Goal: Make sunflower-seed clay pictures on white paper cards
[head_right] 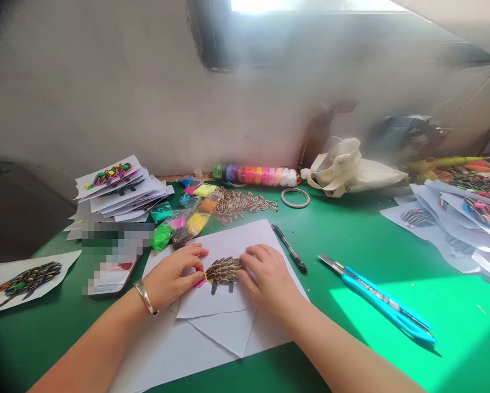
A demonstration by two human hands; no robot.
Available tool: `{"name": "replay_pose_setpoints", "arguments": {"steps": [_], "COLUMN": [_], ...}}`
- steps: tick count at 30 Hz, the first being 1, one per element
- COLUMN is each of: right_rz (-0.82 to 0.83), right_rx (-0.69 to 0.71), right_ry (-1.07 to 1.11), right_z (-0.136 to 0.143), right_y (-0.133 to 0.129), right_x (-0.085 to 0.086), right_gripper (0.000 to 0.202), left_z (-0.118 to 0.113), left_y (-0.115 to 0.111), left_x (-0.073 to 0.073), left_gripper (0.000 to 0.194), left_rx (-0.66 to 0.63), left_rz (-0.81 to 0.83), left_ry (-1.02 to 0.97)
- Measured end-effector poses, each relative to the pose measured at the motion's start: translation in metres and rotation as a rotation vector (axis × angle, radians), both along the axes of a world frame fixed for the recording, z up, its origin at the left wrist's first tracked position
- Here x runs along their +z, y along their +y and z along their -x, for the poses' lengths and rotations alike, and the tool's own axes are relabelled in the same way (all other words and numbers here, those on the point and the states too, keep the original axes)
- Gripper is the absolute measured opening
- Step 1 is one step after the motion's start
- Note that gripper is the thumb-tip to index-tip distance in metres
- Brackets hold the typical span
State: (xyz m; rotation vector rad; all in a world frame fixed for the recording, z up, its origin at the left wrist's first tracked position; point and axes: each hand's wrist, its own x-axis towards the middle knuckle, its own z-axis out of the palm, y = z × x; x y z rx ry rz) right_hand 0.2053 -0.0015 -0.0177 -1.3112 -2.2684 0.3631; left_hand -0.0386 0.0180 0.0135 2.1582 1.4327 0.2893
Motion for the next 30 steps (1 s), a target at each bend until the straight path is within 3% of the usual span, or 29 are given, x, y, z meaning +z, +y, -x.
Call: {"name": "replay_pose_setpoints", "arguments": {"steps": [10,20,25,30], "right_rz": [0.002,-0.007,-0.013,-0.008], "right_rx": [-0.005,0.001,0.003,0.004], "right_ry": [-0.014,-0.008,0.004,0.013], "right_z": [0.000,0.000,-0.001,-0.001], "right_y": [0.000,0.001,0.000,0.001], "right_x": [-0.001,-0.002,-0.003,-0.002], "right_gripper": [0.024,0.022,0.022,0.022], "left_z": [0.010,0.008,0.019,0.021], "left_y": [0.004,0.005,0.004,-0.011], "left_x": [0.010,0.005,0.012,0.018], "left_gripper": [0.026,0.023,0.035,0.038], "left_rx": [0.016,0.011,-0.055,-0.130], "left_rz": [0.050,-0.002,-0.008,0.026], "left_ry": [0.002,0.001,0.131,0.280]}}
